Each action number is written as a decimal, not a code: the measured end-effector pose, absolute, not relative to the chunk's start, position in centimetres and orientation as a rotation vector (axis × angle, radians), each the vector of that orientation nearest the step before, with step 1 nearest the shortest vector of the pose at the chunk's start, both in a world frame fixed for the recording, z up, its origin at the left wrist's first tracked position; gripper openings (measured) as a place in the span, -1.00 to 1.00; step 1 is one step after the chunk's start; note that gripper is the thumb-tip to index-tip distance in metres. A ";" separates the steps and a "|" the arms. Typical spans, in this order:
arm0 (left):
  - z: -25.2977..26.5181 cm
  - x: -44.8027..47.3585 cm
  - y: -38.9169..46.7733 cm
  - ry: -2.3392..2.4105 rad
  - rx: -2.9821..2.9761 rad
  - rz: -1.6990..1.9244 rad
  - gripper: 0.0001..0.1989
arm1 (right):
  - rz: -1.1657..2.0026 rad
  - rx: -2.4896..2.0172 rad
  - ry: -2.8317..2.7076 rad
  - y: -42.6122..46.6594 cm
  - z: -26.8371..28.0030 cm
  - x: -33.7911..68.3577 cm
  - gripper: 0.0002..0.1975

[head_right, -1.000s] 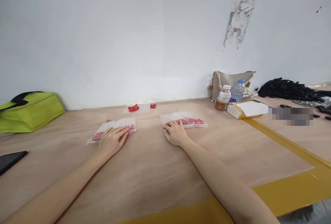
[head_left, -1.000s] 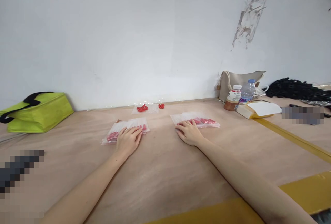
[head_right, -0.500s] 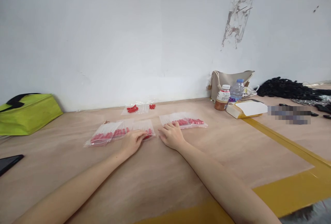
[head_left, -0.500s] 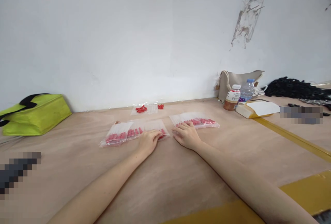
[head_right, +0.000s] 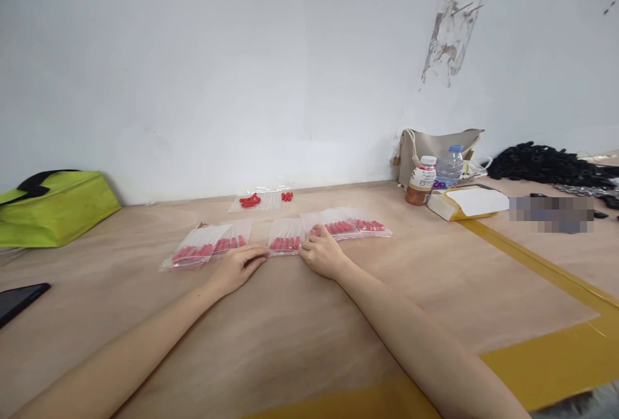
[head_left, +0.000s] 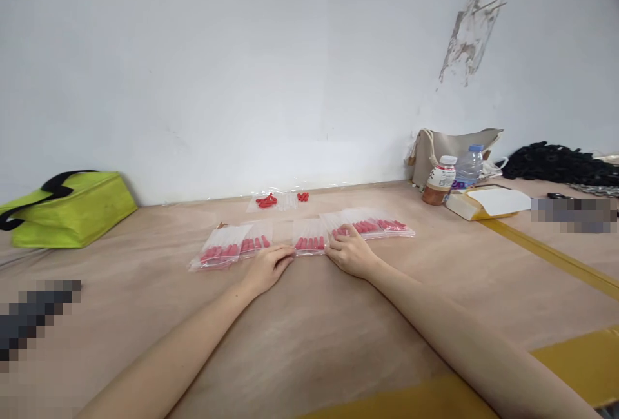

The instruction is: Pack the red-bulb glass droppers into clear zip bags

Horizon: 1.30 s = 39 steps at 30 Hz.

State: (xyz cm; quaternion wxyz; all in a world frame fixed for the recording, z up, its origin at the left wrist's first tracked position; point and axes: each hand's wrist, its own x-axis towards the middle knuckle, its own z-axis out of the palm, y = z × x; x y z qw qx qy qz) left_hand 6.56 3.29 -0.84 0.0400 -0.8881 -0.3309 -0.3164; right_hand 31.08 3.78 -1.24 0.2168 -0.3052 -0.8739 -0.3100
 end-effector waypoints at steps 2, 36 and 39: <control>-0.9 6.1 3.0 -1.014 -2.691 -0.958 -0.83 | -0.830 -0.842 -2.418 3.8 -1.2 31.2 -0.71; -0.5 7.0 4.2 -0.662 -2.478 -0.661 -0.68 | -0.895 -0.816 -2.347 3.7 -1.1 31.5 -0.69; -0.3 7.1 4.1 -0.657 -2.473 -0.682 -0.68 | -0.903 -0.837 -2.333 3.7 -1.0 31.4 -0.68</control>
